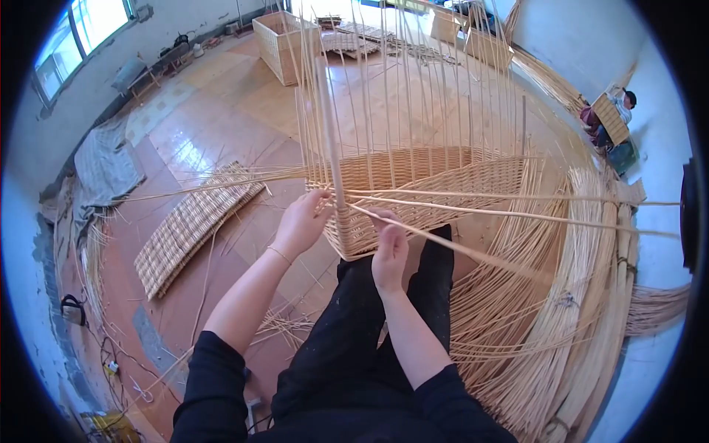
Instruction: Weaving a rectangular wicker basket using long thin strips of wood.
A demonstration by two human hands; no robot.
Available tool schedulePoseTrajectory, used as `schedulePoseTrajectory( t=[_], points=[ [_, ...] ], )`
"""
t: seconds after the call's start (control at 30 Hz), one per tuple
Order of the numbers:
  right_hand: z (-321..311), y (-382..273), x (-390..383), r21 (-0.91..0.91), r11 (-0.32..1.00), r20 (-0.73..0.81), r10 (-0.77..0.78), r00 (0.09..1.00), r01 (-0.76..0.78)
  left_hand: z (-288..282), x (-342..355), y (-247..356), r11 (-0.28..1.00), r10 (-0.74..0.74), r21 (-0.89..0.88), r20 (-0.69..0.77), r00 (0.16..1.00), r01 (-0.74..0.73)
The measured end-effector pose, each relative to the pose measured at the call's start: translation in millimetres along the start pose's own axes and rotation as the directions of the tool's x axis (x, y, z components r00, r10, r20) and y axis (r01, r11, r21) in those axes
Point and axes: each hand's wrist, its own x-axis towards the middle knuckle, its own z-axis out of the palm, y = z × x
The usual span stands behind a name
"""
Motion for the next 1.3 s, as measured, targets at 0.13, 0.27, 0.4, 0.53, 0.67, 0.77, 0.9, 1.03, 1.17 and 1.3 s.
schedulePoseTrajectory(
  t=[0.13,0.27,0.4,0.53,0.67,0.77,0.9,1.03,1.17,1.3],
  points=[
    [-5.1,-31.7,-12.5,-0.037,0.999,-0.226,0.01,0.974,-0.019,30.1,-15.4,26.7,0.974,-0.152,-0.178,-0.04,0.988,0.143],
    [-1.5,-63.7,-6.5,-0.609,0.767,0.087,-0.188,0.978,0.201,67.4,-24.6,34.0,0.907,-0.284,-0.331,-0.028,0.958,0.259],
    [32.0,-77.8,23.1,-0.776,0.314,0.504,-0.214,0.837,0.548,78.7,-41.8,32.5,0.917,-0.159,-0.391,-0.176,0.971,0.079],
    [24.7,-86.1,32.7,-0.767,0.417,0.527,-0.025,0.849,0.488,72.9,-67.6,25.9,0.737,-0.232,-0.672,-0.154,0.96,0.07],
    [7.5,-69.0,51.2,-0.65,0.759,0.106,0.143,0.984,-0.04,66.3,-57.4,16.2,0.216,-0.405,-0.95,0.124,0.906,0.227],
    [-2.9,-68.8,57.2,-0.836,0.538,0.302,0.286,0.91,0.108,56.9,-53.9,14.0,0.15,-0.454,-0.947,0.19,0.871,0.285],
    [4.3,-58.5,62.4,-0.926,0.347,0.307,0.458,0.834,0.15,39.3,-47.7,-6.3,0.048,-0.528,-0.961,0.207,0.824,0.272],
    [15.8,-46.1,57.0,-0.919,0.333,0.329,0.355,0.875,0.21,13.3,-11.2,-36.6,0.253,-0.418,-0.898,0.235,0.878,0.361],
    [21.7,-33.3,53.8,-0.896,0.352,0.342,0.163,0.926,0.269,10.8,41.1,-16.9,0.834,-0.07,-0.547,0.033,0.997,0.077],
    [23.9,-23.2,51.8,-0.877,0.384,0.322,0.02,0.947,0.29,15.3,74.9,26.0,0.893,-0.033,-0.429,0.24,0.97,0.136]
  ],
)
